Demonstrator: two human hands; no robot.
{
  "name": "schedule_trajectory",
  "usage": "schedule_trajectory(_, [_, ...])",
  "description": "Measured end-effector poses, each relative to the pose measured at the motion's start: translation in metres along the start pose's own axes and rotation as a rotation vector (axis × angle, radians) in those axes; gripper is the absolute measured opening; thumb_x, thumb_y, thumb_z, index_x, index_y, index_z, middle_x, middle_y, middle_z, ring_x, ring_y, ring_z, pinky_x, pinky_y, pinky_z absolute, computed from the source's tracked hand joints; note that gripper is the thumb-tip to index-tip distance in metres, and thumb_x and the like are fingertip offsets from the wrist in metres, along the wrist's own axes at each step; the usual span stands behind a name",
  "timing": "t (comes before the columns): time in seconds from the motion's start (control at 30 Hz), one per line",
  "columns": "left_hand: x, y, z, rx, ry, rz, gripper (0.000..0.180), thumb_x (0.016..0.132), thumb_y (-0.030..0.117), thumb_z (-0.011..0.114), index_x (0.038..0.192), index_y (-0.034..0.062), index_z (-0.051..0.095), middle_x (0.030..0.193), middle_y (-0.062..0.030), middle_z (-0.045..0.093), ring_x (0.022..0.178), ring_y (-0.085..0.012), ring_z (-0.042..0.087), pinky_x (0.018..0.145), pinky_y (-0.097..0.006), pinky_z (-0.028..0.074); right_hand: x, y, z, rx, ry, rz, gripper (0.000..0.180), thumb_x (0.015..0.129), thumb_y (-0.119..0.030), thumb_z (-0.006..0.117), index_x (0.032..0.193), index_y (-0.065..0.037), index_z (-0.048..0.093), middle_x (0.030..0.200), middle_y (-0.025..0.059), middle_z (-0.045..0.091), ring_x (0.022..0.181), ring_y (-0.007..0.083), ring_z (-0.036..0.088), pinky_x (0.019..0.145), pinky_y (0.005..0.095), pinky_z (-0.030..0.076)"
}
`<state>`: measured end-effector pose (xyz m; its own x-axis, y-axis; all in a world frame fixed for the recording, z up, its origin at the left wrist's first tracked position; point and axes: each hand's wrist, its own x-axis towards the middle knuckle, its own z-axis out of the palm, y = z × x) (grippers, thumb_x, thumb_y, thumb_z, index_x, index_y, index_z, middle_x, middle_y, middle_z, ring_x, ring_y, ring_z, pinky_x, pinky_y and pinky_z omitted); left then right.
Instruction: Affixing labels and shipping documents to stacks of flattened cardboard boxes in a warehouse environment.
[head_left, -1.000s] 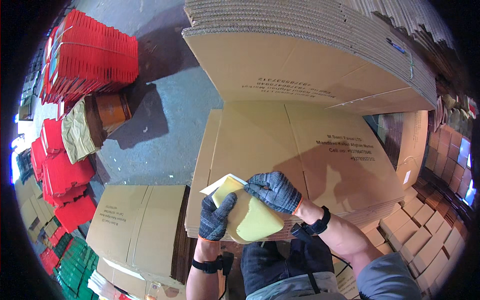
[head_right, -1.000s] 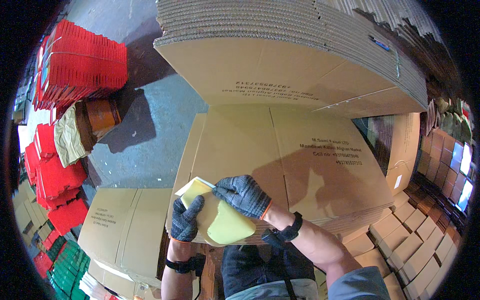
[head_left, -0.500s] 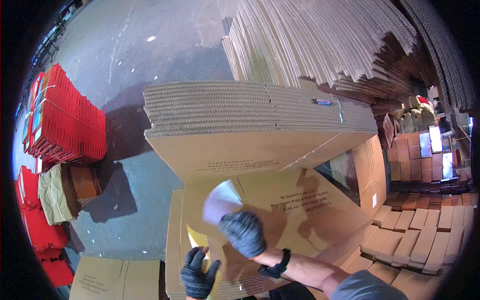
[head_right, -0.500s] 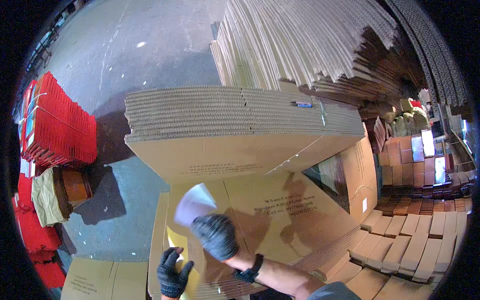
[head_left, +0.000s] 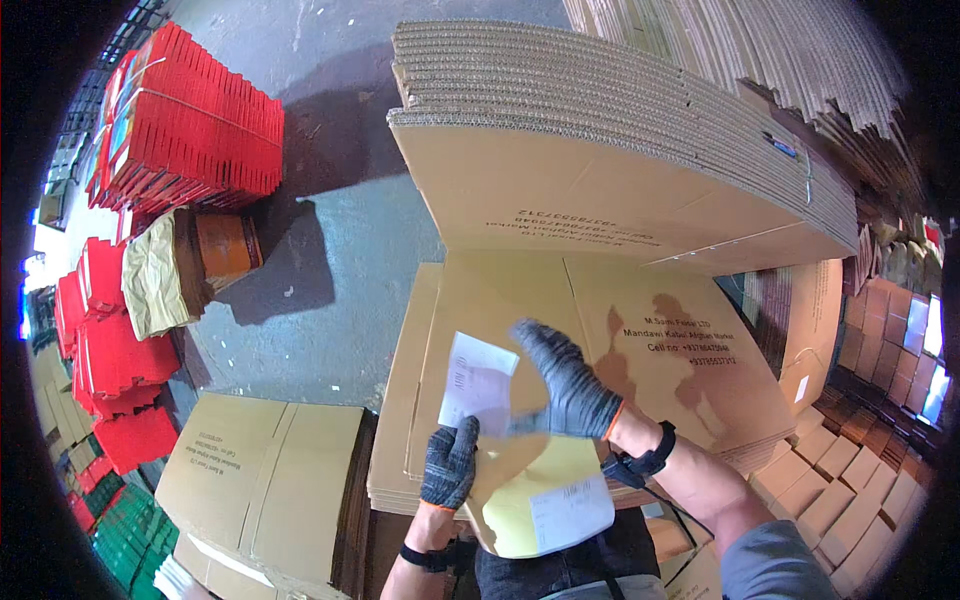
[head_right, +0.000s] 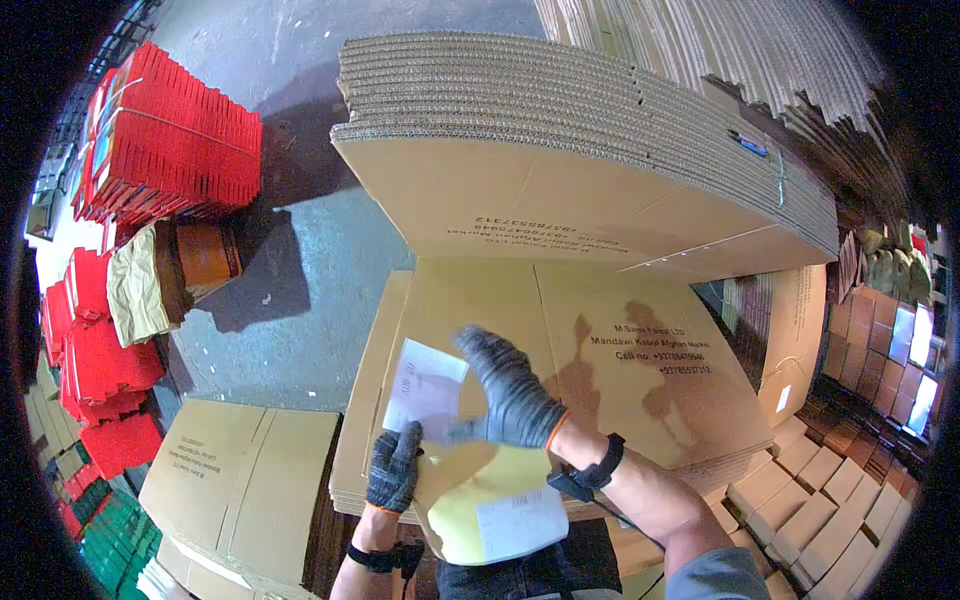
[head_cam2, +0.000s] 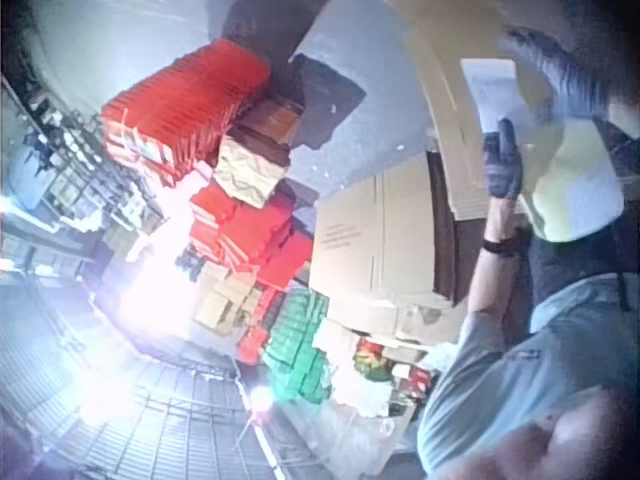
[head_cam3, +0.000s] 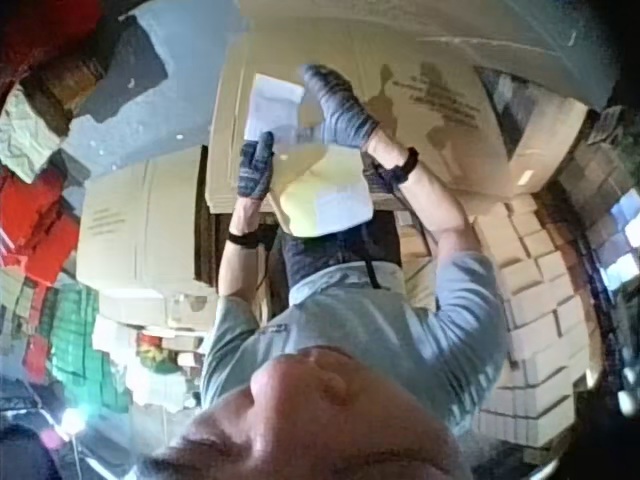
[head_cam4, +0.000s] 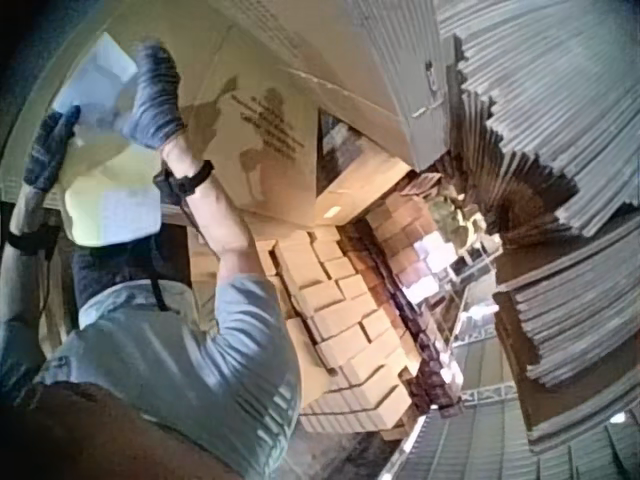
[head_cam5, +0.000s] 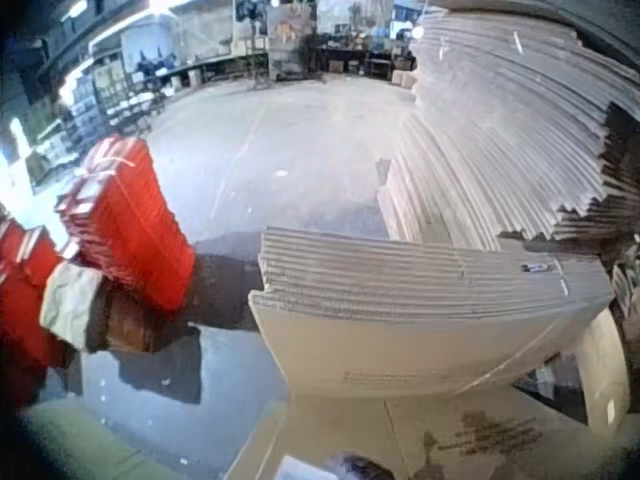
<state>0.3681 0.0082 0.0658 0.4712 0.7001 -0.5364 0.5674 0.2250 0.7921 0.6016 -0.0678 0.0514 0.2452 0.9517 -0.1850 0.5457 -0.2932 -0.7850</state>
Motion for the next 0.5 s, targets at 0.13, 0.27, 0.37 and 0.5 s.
schedule_trajectory(0.13, [0.001,-0.007,-0.020,0.018,-0.377,-0.262,0.038,0.105,0.025,0.059,0.085,-0.0053,0.070,0.068,-0.0152,0.064,0.062,-0.0162,0.058,0.057,-0.041,0.043,0.016,0.047,0.027,0.409,-0.247,0.401,0.075,0.078,-0.046,0.086,0.132,-0.001,0.061,0.124,0.0217,0.065,0.112,0.0291,0.062,0.099,0.0414,0.048])
schedule_trajectory(0.27, [0.006,-0.025,-0.030,0.128,-0.484,-0.326,0.034,0.107,0.027,0.056,0.105,-0.0045,0.070,0.080,-0.0136,0.071,0.072,-0.0153,0.064,0.065,-0.037,0.049,0.019,0.065,0.052,0.836,-0.303,0.473,0.031,0.087,-0.026,0.082,0.102,0.001,0.075,0.087,0.0072,0.075,0.079,0.0111,0.063,0.075,0.0308,0.052])
schedule_trajectory(0.37, [0.005,-0.042,-0.042,-0.392,-0.321,-0.475,0.048,0.107,0.041,0.054,0.129,-0.0004,0.061,0.110,-0.0099,0.073,0.104,-0.0179,0.067,0.095,-0.032,0.051,0.030,0.099,0.083,0.922,0.048,0.760,0.015,0.089,-0.015,0.079,0.095,-0.003,0.075,0.083,-0.0018,0.071,0.072,0.0062,0.059,0.061,0.0284,0.049])
schedule_trajectory(0.5, [-0.006,-0.041,-0.046,-0.528,-0.411,-0.442,0.065,0.098,0.054,0.064,0.131,-0.0016,0.061,0.115,-0.0112,0.071,0.108,-0.0184,0.065,0.095,-0.034,0.051,0.020,0.250,0.165,0.763,0.490,0.922,0.010,0.085,-0.012,0.082,0.092,-0.009,0.076,0.080,-0.0046,0.069,0.070,0.0062,0.059,0.060,0.0254,0.048])
